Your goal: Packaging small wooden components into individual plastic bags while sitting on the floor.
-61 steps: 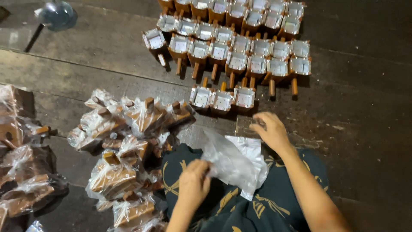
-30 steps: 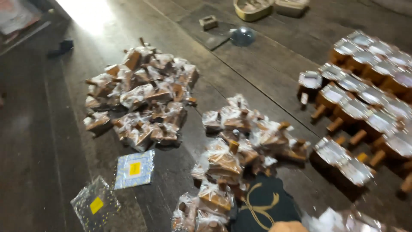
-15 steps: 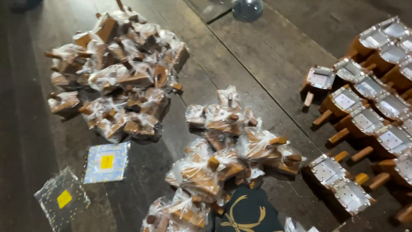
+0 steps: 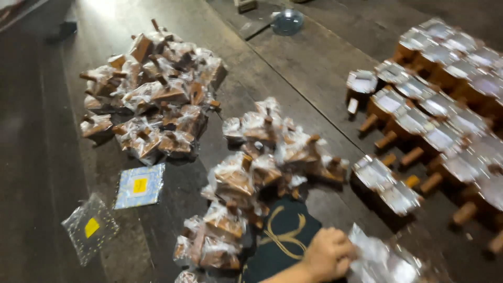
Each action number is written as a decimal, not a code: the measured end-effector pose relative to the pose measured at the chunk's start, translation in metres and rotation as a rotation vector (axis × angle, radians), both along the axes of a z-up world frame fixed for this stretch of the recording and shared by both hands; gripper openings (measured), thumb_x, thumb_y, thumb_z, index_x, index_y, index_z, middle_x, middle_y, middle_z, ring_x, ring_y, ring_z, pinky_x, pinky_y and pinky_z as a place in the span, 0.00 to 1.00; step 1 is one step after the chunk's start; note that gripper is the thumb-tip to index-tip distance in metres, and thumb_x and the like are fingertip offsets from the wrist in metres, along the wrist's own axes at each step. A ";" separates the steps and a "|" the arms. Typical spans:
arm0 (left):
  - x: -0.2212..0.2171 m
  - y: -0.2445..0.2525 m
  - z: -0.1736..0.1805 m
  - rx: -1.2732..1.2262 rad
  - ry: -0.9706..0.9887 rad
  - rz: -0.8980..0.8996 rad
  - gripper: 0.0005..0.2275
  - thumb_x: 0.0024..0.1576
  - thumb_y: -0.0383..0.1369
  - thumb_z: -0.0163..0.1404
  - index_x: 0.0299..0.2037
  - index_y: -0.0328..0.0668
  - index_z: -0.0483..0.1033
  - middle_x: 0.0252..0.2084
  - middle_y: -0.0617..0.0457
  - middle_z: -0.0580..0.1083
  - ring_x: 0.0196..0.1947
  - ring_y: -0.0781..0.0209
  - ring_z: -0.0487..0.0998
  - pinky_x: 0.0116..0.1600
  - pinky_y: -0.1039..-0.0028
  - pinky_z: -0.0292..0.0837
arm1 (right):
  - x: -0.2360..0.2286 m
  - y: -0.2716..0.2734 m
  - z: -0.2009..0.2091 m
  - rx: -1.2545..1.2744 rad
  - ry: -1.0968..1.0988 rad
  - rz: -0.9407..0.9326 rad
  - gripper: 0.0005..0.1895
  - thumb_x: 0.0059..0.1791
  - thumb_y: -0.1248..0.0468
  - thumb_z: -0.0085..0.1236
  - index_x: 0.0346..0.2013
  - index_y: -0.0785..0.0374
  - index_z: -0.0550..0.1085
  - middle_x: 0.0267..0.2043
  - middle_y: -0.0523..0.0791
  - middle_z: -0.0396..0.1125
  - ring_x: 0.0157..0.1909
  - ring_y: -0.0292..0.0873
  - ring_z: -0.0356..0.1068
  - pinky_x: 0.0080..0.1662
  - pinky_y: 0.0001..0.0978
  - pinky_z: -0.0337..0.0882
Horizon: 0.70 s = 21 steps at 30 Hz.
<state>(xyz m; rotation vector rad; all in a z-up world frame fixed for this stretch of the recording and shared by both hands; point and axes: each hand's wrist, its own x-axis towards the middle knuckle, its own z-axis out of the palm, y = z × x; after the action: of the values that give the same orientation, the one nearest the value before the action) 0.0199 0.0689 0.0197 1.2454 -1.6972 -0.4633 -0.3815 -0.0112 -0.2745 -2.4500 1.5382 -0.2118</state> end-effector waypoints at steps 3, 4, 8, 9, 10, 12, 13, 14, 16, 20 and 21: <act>-0.002 -0.013 0.006 -0.071 -0.032 0.033 0.02 0.53 0.29 0.51 0.29 0.49 0.74 0.26 0.53 0.70 0.27 0.50 0.72 0.34 0.60 0.60 | 0.020 -0.001 0.053 0.091 -0.028 -0.119 0.17 0.51 0.54 0.48 0.52 0.56 0.74 0.56 0.50 0.72 0.60 0.54 0.71 0.61 0.46 0.69; -0.013 -0.012 0.009 -0.092 0.035 0.101 0.13 0.60 0.31 0.53 0.22 0.45 0.70 0.21 0.51 0.70 0.20 0.51 0.69 0.29 0.60 0.58 | 0.016 0.020 0.087 0.144 -0.018 -0.181 0.17 0.52 0.55 0.48 0.52 0.57 0.74 0.56 0.51 0.72 0.60 0.55 0.71 0.61 0.46 0.69; -0.019 -0.019 0.010 0.072 0.193 0.116 0.06 0.48 0.23 0.57 0.28 0.49 0.79 0.27 0.53 0.80 0.31 0.50 0.83 0.38 0.67 0.77 | 0.044 0.054 0.242 0.115 0.079 -0.384 0.15 0.52 0.57 0.54 0.48 0.61 0.77 0.45 0.51 0.74 0.51 0.56 0.76 0.52 0.45 0.76; -0.023 -0.021 0.014 0.118 0.187 0.178 0.04 0.52 0.26 0.57 0.29 0.49 0.81 0.26 0.54 0.81 0.29 0.53 0.83 0.34 0.68 0.76 | 0.040 0.060 0.261 0.090 0.026 -0.395 0.12 0.51 0.59 0.54 0.45 0.63 0.75 0.43 0.53 0.72 0.49 0.59 0.75 0.49 0.48 0.75; -0.023 -0.023 0.018 0.163 0.175 0.257 0.04 0.56 0.29 0.58 0.29 0.49 0.82 0.25 0.54 0.81 0.27 0.56 0.83 0.30 0.70 0.75 | 0.039 0.060 0.278 0.063 -0.028 -0.390 0.10 0.51 0.62 0.55 0.43 0.65 0.74 0.40 0.55 0.71 0.47 0.61 0.74 0.46 0.52 0.74; -0.028 -0.020 0.037 0.197 0.126 0.238 0.04 0.57 0.31 0.57 0.31 0.50 0.83 0.23 0.55 0.80 0.26 0.55 0.83 0.30 0.69 0.74 | 0.028 0.077 0.288 0.098 -0.156 -0.516 0.08 0.51 0.63 0.52 0.39 0.65 0.73 0.37 0.52 0.69 0.44 0.60 0.73 0.44 0.50 0.74; -0.027 -0.024 0.049 0.214 0.083 0.262 0.04 0.58 0.33 0.57 0.32 0.51 0.84 0.21 0.55 0.79 0.25 0.54 0.82 0.29 0.69 0.74 | 0.026 0.078 0.294 0.119 -0.285 -0.594 0.06 0.51 0.65 0.50 0.35 0.65 0.73 0.33 0.49 0.68 0.40 0.58 0.72 0.42 0.48 0.73; -0.029 -0.027 0.046 0.207 0.075 0.249 0.04 0.58 0.33 0.57 0.32 0.51 0.84 0.21 0.55 0.79 0.25 0.54 0.82 0.29 0.69 0.74 | 0.026 0.083 0.304 0.112 -0.296 -0.607 0.06 0.51 0.65 0.50 0.35 0.65 0.73 0.33 0.49 0.68 0.40 0.58 0.72 0.42 0.48 0.73; -0.028 -0.030 0.037 0.237 0.032 0.260 0.04 0.58 0.36 0.57 0.33 0.53 0.85 0.19 0.58 0.78 0.23 0.61 0.80 0.29 0.72 0.73 | 0.031 0.094 0.322 0.128 -0.350 -0.615 0.06 0.46 0.66 0.54 0.32 0.67 0.74 0.31 0.53 0.68 0.39 0.62 0.72 0.40 0.53 0.72; -0.042 -0.033 0.043 0.197 -0.006 0.200 0.05 0.58 0.35 0.57 0.33 0.48 0.85 0.17 0.52 0.76 0.20 0.54 0.78 0.28 0.69 0.71 | 0.080 0.095 0.380 0.265 -0.286 -0.647 0.13 0.37 0.58 0.64 0.28 0.63 0.74 0.34 0.48 0.71 0.41 0.58 0.75 0.42 0.50 0.76; -0.045 -0.033 0.044 0.223 0.028 0.193 0.05 0.58 0.35 0.57 0.33 0.49 0.85 0.16 0.53 0.75 0.19 0.58 0.76 0.28 0.71 0.70 | 0.086 0.095 0.377 0.228 -0.351 -0.576 0.13 0.37 0.59 0.65 0.26 0.64 0.72 0.31 0.49 0.69 0.39 0.60 0.74 0.40 0.51 0.74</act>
<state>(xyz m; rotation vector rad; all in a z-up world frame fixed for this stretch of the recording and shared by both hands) -0.0247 0.0359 0.0635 1.5398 -1.5140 -0.5613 -0.2959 0.0834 0.1021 -1.6433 1.9264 -0.5032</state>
